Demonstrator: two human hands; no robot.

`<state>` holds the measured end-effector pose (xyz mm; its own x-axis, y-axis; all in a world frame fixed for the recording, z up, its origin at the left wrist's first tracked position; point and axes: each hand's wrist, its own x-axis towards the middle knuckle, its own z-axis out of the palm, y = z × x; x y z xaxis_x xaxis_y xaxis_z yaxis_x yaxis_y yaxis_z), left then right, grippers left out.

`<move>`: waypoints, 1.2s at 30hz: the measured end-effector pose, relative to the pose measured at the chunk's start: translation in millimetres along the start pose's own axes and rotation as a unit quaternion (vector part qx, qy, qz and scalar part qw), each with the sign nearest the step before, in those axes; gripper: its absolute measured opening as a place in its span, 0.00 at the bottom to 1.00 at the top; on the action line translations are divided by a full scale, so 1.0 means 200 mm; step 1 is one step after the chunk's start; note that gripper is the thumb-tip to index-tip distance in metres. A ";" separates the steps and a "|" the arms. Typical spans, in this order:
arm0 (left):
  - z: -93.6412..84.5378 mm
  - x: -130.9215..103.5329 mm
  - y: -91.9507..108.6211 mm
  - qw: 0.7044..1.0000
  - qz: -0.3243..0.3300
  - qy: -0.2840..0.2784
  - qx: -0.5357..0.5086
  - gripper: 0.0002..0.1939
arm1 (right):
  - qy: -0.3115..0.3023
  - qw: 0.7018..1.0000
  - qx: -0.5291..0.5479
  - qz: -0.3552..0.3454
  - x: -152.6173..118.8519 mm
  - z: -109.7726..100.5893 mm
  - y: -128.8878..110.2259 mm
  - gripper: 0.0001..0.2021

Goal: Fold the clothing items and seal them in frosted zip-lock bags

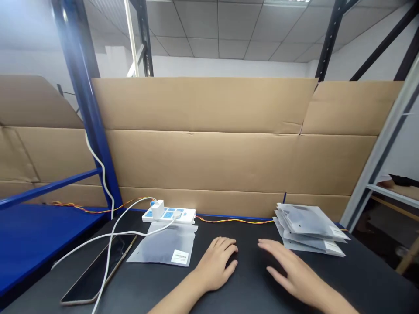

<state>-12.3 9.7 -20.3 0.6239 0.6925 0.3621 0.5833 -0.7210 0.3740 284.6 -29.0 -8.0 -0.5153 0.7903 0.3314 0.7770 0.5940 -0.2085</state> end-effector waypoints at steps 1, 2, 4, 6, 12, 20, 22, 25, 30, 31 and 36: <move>-0.01 0.00 -0.01 1.000 -0.001 -0.006 0.015 0.13 | -0.036 0.999 0.026 -0.020 0.05 0.06 -0.05 0.24; -0.02 0.00 -0.03 1.000 -0.003 -0.012 0.027 0.14 | -0.062 0.996 0.048 -0.037 0.10 0.11 -0.08 0.22; -0.05 -0.01 -0.06 0.999 -0.007 -0.024 0.043 0.15 | -0.078 0.992 0.079 -0.054 0.20 0.17 -0.09 0.21; -0.07 -0.01 -0.09 0.998 -0.013 -0.036 0.044 0.16 | -0.078 0.991 0.100 -0.051 0.26 0.20 -0.05 0.21; -0.09 0.04 -0.10 0.995 -0.008 -0.094 0.031 0.21 | -0.092 0.988 0.125 0.001 0.28 0.25 0.02 0.26; -0.07 0.11 -0.15 0.993 0.011 -0.116 0.022 0.20 | -0.083 0.988 0.128 0.007 0.29 0.22 0.01 0.25; -0.07 0.10 -0.16 0.993 0.010 -0.116 0.026 0.20 | -0.080 0.988 0.130 0.013 0.29 0.22 0.01 0.25; -0.07 0.09 -0.15 0.993 0.009 -0.113 0.032 0.20 | -0.081 0.988 0.131 0.021 0.28 0.23 0.02 0.24; -0.07 0.08 -0.11 0.994 0.011 -0.096 0.050 0.20 | -0.069 0.988 0.129 0.043 0.26 0.25 0.02 0.23; -0.07 0.07 -0.11 0.994 0.010 -0.093 0.049 0.19 | -0.066 0.988 0.130 0.045 0.25 0.25 0.02 0.23; -0.07 0.07 -0.10 0.996 0.008 -0.079 0.038 0.18 | -0.056 0.988 0.134 0.045 0.24 0.25 0.01 0.23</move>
<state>-22.8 34.7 -11.5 0.7037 0.6736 0.2260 0.6067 -0.7353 0.3022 243.9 17.8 -38.2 -0.4960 0.8451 0.1996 0.7061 0.5263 -0.4738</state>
